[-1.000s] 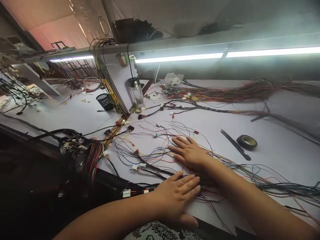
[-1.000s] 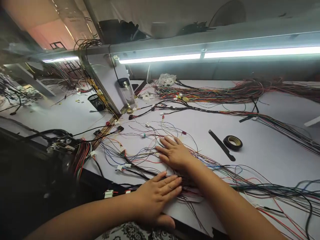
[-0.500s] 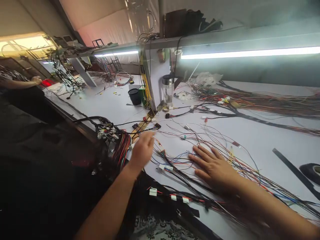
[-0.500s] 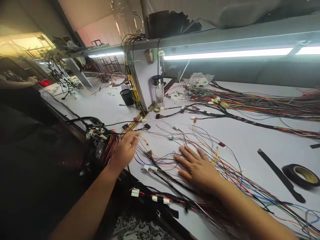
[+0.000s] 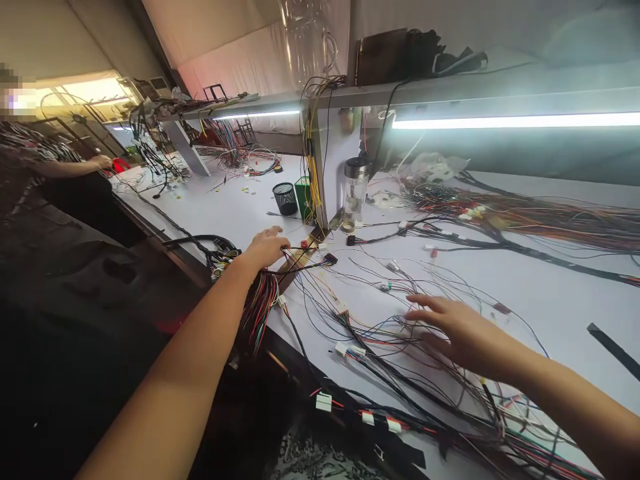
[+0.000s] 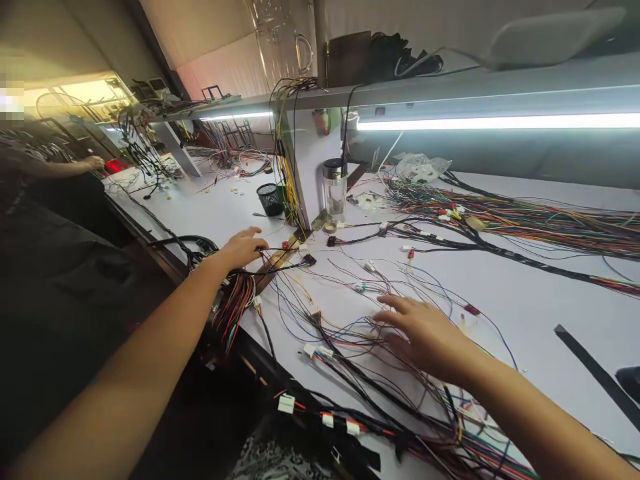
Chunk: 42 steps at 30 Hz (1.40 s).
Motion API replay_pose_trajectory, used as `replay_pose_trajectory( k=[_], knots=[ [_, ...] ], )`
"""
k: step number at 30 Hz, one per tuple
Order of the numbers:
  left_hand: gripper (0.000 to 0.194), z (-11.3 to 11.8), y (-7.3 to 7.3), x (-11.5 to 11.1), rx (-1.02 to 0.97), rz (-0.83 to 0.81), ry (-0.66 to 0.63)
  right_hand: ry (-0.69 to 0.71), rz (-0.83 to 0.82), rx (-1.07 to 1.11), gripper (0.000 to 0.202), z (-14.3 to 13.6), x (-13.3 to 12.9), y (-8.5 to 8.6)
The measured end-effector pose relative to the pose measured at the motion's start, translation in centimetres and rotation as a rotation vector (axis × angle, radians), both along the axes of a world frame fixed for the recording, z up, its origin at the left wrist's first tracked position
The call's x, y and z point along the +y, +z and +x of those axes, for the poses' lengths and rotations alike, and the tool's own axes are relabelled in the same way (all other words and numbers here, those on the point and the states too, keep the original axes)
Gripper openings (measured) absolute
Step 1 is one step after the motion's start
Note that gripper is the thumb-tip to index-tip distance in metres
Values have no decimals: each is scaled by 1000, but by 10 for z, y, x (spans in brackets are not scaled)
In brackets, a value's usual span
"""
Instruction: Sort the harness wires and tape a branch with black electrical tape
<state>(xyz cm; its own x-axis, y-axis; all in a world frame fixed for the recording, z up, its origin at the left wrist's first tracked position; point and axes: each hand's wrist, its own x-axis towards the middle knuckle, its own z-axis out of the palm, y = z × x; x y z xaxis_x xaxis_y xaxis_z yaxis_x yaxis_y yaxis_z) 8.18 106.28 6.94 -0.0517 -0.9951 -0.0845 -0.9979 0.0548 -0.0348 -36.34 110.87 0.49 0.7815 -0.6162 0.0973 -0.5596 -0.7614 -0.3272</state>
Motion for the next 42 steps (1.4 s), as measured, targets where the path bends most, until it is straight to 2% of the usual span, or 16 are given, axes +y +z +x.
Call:
replay_pose_trajectory(
  k=[3, 5, 7, 11, 14, 16, 18, 20, 24, 26, 31, 33, 37, 42],
  knots=[
    [36, -3, 27, 7, 35, -64, -52, -27, -4, -255, 18, 34, -20, 35],
    [37, -9, 42, 13, 86, -98, -88, -35, 20, -345, 17, 75, -34, 55],
    [36, -16, 52, 19, 197, -169, -113, -49, 94, -440, 18, 122, -46, 68],
    [42, -33, 62, 34, 441, -294, -104, -35, 200, -561, 30, 201, -60, 72],
    [54, -41, 63, 46, 683, -293, -26, -43, 237, -594, 19, 224, -66, 67],
    [55, -45, 59, 53, 1017, -223, 65, -82, 247, -641, 16, 223, -67, 65],
    [45, -51, 54, 58, 1399, -172, 180, -128, 250, -710, 17, 215, -66, 65],
    [35, -59, 48, 62, 1695, -155, 285, -169, 256, -771, 20, 205, -62, 67],
    [32, -79, 36, 67, 2000, -71, 397, -243, 442, -872, 26, 188, -43, 73],
    [31, -89, 30, 69, 2063, -40, 398, -266, 482, -882, 22, 181, -31, 79],
    [36, -110, 18, 73, 1995, -108, 403, -246, 168, -922, 12, 166, -5, 97],
    [38, -117, 15, 74, 1943, -185, 435, -245, 121, -915, 13, 161, 3, 104],
    [39, -129, 14, 78, 1936, -301, 446, -301, 271, -833, 12, 159, 13, 108],
    [42, -141, 10, 84, 1949, -222, 497, -353, 509, -787, 16, 158, 8, 94]
  ],
)
